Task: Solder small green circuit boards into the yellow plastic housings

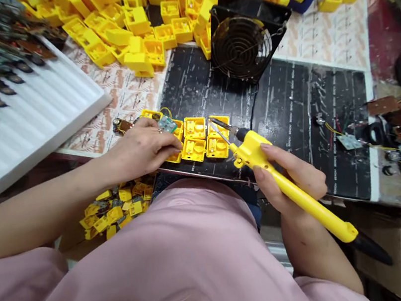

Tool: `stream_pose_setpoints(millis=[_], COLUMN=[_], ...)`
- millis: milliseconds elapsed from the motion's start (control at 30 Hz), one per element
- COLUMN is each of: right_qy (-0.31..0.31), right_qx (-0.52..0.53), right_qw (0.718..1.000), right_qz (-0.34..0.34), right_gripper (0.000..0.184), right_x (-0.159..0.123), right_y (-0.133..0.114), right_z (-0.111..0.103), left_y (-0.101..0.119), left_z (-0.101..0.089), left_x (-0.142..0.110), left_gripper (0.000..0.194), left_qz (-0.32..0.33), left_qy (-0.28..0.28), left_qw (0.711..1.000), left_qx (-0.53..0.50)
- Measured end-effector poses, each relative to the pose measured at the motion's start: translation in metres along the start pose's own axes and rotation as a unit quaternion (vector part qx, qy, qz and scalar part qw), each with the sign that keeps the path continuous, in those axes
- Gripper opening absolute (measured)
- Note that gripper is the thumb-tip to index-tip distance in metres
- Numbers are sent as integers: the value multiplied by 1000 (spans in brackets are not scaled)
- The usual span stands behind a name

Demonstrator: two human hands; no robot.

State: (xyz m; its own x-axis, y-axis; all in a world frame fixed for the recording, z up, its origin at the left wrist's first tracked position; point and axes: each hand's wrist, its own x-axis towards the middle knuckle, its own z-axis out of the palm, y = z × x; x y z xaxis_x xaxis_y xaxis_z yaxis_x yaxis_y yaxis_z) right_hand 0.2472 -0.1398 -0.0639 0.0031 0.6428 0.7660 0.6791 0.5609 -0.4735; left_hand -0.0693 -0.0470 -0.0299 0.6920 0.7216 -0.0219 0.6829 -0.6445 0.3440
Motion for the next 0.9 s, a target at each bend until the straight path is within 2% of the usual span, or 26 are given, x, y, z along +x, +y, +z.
stream_pose_setpoints(millis=[100, 233, 400, 500, 600, 767, 900], right_qy=[-28, -9, -37, -75, -107, -92, -90], right_qx=[34, 105, 68, 65, 62, 85, 110], right_qw=[999, 993, 994, 993, 991, 992, 990], right_qz=[-3, 49, 75, 68, 55, 21, -9], right_gripper=[47, 56, 37, 41, 37, 17, 17], right_x=[-1, -1, -2, 1, 6, 12, 17], right_y=[3, 3, -5, -15, -23, -27, -28], right_z=[-7, -5, -1, 0, 4, 15, 19], left_y=[1, 6, 5, 3, 0, -5, -6], left_z=[3, 5, 12, 15, 17, 22, 22], left_x=[-3, 1, 8, 8, 7, 8, 9], left_gripper=[26, 29, 29, 31, 32, 35, 34], left_qz=[-1, -36, -31, -13, 6, 37, 44], left_qy=[37, 68, 72, 71, 80, 97, 94], left_qw=[999, 997, 996, 995, 994, 989, 988], left_qx=[-5, -5, 34, 63, 79, 103, 111])
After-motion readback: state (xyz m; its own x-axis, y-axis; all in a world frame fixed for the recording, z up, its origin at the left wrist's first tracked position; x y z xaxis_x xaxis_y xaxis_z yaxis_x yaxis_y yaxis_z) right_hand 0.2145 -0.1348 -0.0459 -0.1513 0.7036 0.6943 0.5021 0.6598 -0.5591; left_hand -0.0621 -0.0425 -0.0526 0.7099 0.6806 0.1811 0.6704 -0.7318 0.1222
